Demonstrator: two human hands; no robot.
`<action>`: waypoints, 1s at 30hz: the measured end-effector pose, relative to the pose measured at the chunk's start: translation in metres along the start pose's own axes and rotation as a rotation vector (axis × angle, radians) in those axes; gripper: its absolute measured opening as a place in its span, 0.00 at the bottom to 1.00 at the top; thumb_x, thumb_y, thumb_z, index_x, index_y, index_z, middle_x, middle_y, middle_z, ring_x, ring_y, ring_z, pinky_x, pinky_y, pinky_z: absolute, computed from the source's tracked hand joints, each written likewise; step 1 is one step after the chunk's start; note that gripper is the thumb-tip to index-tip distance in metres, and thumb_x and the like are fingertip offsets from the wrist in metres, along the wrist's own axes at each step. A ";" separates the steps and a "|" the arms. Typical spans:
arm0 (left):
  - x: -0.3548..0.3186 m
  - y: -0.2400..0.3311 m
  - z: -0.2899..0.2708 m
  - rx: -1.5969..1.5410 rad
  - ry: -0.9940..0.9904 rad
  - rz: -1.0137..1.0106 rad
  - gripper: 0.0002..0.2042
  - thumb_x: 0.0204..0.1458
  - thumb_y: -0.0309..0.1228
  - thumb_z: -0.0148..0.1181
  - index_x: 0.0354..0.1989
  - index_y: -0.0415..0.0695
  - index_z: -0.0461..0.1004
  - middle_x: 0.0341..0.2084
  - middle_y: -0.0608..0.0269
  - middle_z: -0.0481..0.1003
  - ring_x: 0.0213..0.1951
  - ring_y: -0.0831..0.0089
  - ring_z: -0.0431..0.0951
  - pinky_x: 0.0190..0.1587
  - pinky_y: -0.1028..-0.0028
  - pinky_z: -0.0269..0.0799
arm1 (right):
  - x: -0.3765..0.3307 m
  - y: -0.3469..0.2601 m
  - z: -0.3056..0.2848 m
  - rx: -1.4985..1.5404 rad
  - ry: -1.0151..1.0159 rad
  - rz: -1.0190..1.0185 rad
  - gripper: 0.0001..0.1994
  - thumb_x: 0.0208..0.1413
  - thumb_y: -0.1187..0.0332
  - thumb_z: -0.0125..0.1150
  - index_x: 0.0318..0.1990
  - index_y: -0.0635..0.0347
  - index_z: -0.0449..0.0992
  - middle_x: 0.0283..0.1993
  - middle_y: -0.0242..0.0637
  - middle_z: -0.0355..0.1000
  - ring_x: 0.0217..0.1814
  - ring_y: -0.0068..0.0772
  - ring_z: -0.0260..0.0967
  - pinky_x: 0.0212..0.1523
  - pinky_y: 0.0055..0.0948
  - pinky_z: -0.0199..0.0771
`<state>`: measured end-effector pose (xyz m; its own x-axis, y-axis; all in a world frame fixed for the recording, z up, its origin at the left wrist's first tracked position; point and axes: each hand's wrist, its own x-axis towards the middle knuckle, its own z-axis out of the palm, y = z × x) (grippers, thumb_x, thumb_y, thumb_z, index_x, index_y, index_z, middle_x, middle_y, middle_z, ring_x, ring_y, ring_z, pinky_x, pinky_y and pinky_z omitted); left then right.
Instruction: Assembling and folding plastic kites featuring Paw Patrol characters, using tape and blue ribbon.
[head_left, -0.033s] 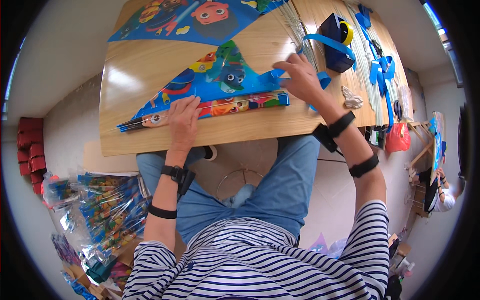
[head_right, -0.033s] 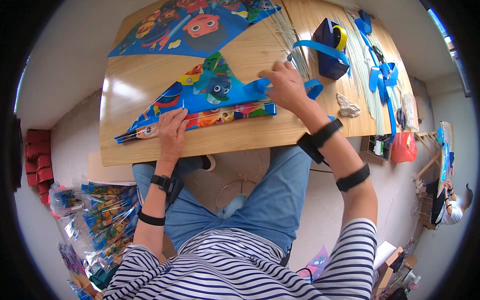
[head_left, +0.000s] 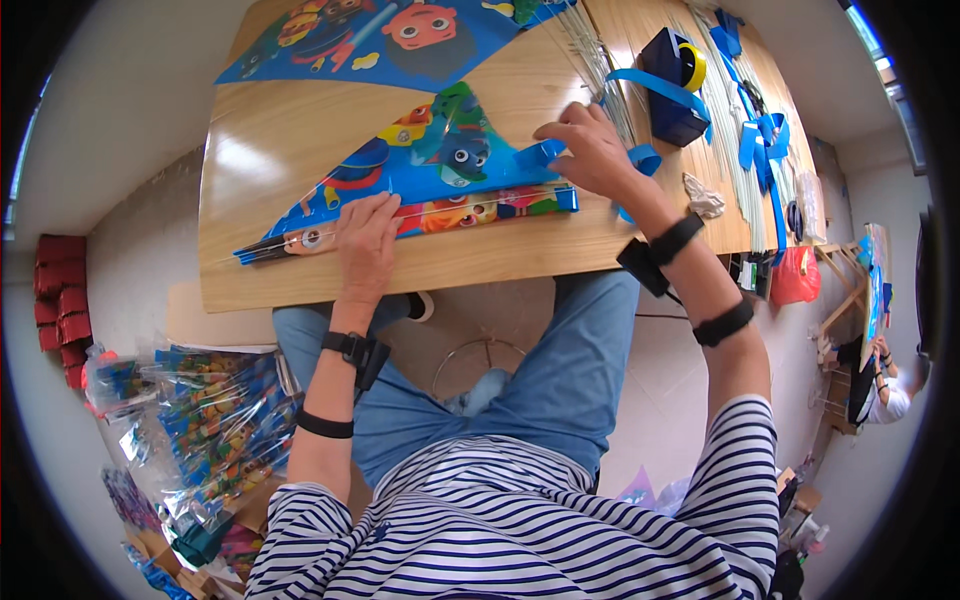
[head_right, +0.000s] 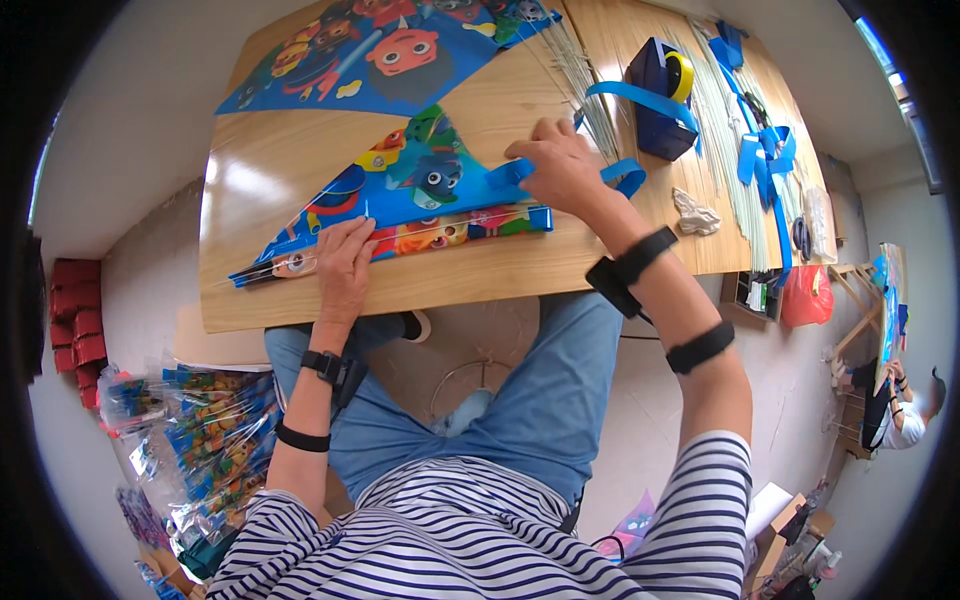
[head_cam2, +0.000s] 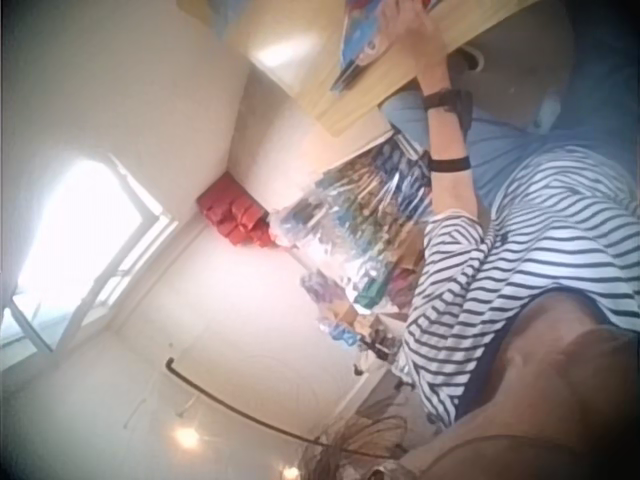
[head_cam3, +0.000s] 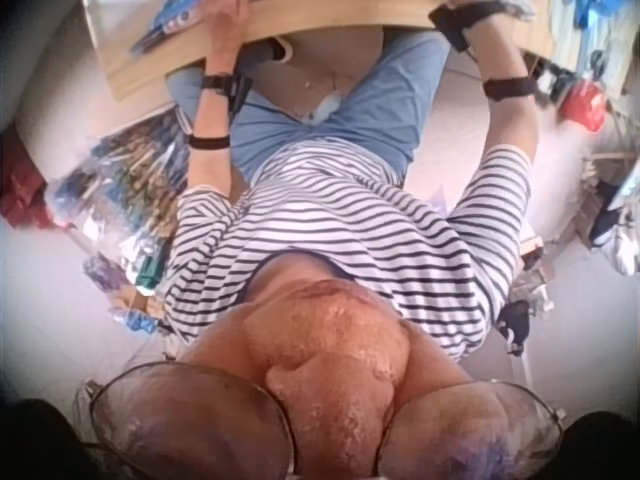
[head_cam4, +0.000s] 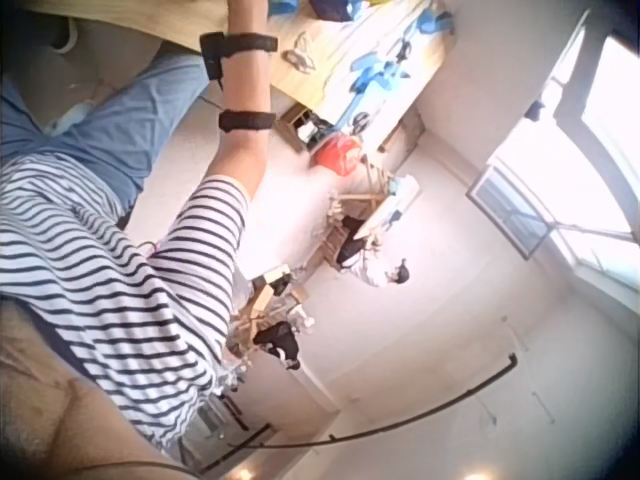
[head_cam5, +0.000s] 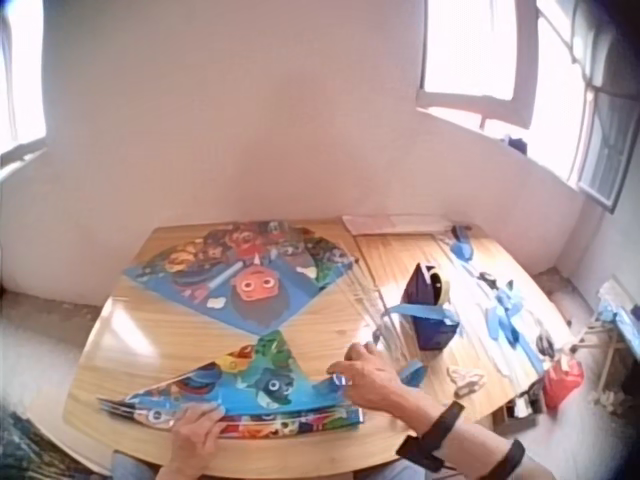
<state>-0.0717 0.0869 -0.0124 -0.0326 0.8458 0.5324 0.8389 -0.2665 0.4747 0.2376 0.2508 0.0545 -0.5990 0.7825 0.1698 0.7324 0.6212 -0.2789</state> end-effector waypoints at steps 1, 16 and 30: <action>0.001 -0.001 0.001 -0.008 0.008 -0.003 0.13 0.50 0.24 0.66 0.46 0.40 0.82 0.44 0.57 0.79 0.47 0.56 0.76 0.52 0.61 0.71 | 0.009 0.004 0.003 -0.003 0.002 0.001 0.15 0.41 0.67 0.69 0.40 0.49 0.85 0.45 0.41 0.75 0.54 0.46 0.70 0.54 0.41 0.72; 0.003 0.001 0.002 0.010 0.002 0.006 0.13 0.50 0.24 0.66 0.46 0.41 0.82 0.43 0.59 0.79 0.48 0.57 0.75 0.52 0.62 0.71 | -0.033 0.066 -0.047 -0.594 -0.052 0.208 0.09 0.47 0.75 0.61 0.37 0.55 0.79 0.41 0.38 0.77 0.50 0.46 0.73 0.50 0.46 0.67; 0.001 0.004 0.001 0.029 -0.010 0.003 0.13 0.51 0.24 0.65 0.47 0.41 0.81 0.45 0.58 0.78 0.49 0.56 0.75 0.53 0.61 0.71 | -0.024 -0.006 0.013 0.500 -0.150 0.756 0.11 0.49 0.62 0.70 0.32 0.61 0.84 0.30 0.44 0.81 0.35 0.44 0.80 0.41 0.41 0.77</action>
<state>-0.0678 0.0875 -0.0102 -0.0249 0.8495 0.5270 0.8541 -0.2558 0.4528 0.2433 0.2280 0.0398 -0.0789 0.9375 -0.3389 0.7417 -0.1720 -0.6483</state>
